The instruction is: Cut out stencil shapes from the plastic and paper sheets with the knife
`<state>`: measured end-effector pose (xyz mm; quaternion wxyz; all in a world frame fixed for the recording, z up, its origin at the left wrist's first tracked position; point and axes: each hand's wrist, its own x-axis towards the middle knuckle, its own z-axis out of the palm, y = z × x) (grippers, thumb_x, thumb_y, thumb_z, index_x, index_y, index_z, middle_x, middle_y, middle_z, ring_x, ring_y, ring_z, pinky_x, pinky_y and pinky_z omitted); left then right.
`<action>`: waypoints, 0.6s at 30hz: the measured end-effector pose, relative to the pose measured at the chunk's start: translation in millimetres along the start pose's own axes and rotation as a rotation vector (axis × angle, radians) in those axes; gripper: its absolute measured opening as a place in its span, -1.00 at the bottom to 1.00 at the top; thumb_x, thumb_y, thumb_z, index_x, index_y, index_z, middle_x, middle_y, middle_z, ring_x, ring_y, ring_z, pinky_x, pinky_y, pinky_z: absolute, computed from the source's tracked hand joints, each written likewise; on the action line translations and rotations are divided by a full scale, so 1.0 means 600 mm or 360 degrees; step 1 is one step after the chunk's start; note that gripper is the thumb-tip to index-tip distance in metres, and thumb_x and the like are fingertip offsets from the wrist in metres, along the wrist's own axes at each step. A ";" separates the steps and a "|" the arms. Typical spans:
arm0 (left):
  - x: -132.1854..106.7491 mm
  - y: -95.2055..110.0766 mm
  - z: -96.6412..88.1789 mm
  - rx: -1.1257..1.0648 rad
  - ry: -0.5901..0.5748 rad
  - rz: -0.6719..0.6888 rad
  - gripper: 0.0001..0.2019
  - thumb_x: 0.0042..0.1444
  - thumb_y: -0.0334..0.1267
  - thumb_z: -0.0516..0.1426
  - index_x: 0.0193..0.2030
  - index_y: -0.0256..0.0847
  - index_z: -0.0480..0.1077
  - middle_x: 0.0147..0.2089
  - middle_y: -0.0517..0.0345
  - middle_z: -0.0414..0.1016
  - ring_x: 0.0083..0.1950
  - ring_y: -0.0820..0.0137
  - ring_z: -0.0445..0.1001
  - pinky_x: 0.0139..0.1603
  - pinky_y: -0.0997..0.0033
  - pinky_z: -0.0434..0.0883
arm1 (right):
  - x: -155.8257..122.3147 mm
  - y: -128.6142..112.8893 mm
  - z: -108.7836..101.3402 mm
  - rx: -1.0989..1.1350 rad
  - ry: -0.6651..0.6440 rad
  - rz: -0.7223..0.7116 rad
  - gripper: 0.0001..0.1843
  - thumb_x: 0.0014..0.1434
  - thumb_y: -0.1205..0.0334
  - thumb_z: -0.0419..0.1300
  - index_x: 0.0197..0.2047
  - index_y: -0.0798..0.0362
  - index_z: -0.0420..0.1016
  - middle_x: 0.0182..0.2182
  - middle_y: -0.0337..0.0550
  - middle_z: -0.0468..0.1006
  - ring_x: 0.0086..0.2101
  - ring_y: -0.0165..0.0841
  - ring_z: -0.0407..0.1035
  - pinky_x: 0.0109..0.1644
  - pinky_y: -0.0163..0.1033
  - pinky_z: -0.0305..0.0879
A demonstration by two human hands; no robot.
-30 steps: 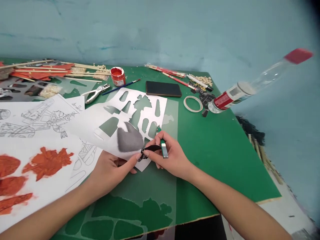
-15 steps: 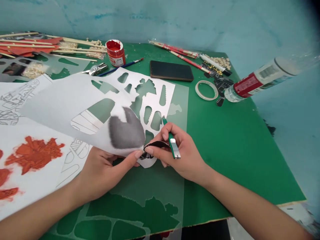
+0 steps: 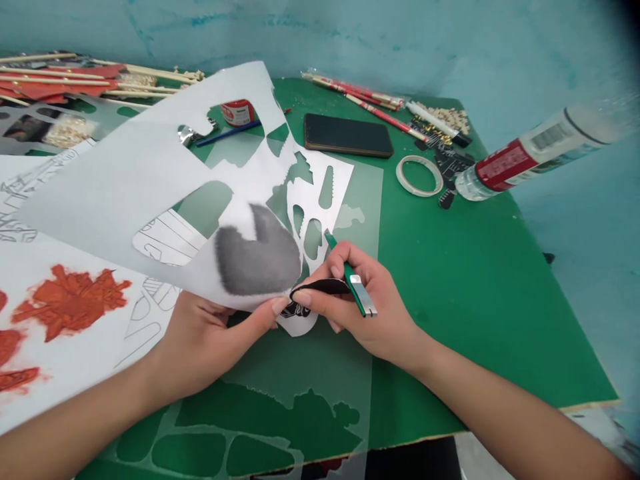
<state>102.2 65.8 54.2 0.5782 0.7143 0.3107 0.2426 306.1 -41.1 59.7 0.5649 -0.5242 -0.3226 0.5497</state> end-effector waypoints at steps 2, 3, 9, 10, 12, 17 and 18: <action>0.000 0.001 0.000 -0.0004 -0.0005 -0.0004 -0.81 0.33 -0.10 0.42 -0.35 0.11 0.77 -0.32 0.30 0.80 -0.27 0.23 0.78 -0.19 0.25 0.78 | 0.000 -0.001 0.001 0.0001 0.0004 0.0000 -0.31 0.17 -0.12 0.74 -0.26 -0.13 0.26 -0.31 -0.30 0.80 -0.61 -0.49 0.28 -0.57 -0.24 0.32; 0.001 0.001 0.001 -0.0005 -0.0006 -0.0006 -0.81 0.33 -0.09 0.41 -0.35 0.11 0.77 -0.32 0.30 0.80 -0.27 0.23 0.78 -0.20 0.25 0.78 | 0.000 -0.001 0.001 0.0002 0.0005 -0.0002 -0.31 0.18 -0.13 0.73 -0.26 -0.13 0.26 -0.31 -0.30 0.80 -0.61 -0.49 0.28 -0.57 -0.25 0.32; 0.002 0.003 0.003 0.0003 0.0015 -0.0038 -0.78 0.32 -0.09 0.42 -0.40 0.07 0.76 -0.33 0.28 0.79 -0.23 0.21 0.81 -0.15 0.26 0.80 | 0.001 0.000 -0.002 0.0098 -0.0014 0.0008 -0.34 0.17 -0.03 0.75 -0.26 -0.11 0.29 -0.32 -0.32 0.79 -0.60 -0.52 0.31 -0.56 -0.29 0.32; 0.002 0.002 0.003 0.0010 0.0025 -0.0045 -0.77 0.31 -0.07 0.43 -0.41 0.08 0.75 -0.35 0.28 0.78 -0.24 0.21 0.80 -0.17 0.27 0.79 | 0.001 0.000 -0.003 0.0116 -0.0010 0.0018 -0.34 0.16 -0.02 0.76 -0.26 -0.10 0.30 -0.30 -0.31 0.80 -0.60 -0.52 0.33 -0.55 -0.29 0.33; 0.002 0.000 0.003 0.0026 0.0043 -0.0064 -0.74 0.30 -0.05 0.43 -0.44 0.09 0.74 -0.40 0.29 0.75 -0.31 0.23 0.78 -0.29 0.32 0.74 | 0.001 0.002 -0.005 0.0123 0.0010 0.0059 -0.35 0.12 0.02 0.78 -0.24 -0.10 0.34 -0.29 -0.31 0.78 -0.60 -0.50 0.37 -0.54 -0.28 0.36; 0.004 0.006 0.002 0.0049 0.0060 -0.0093 -0.68 0.29 -0.04 0.43 -0.51 0.06 0.72 -0.47 0.29 0.72 -0.43 0.28 0.74 -0.46 0.44 0.61 | -0.003 0.003 -0.004 0.0099 0.0028 0.0121 -0.40 0.07 0.17 0.81 -0.18 -0.10 0.44 -0.52 -0.44 0.58 -0.58 -0.44 0.41 -0.50 -0.31 0.36; 0.005 0.009 0.001 0.0050 0.0056 -0.0093 -0.68 0.29 -0.04 0.43 -0.51 0.06 0.72 -0.46 0.30 0.73 -0.41 0.29 0.75 -0.45 0.46 0.61 | -0.004 0.003 -0.003 0.0099 0.0019 0.0115 -0.41 0.07 0.19 0.80 -0.18 -0.10 0.45 -0.57 -0.47 0.52 -0.58 -0.43 0.41 -0.49 -0.32 0.35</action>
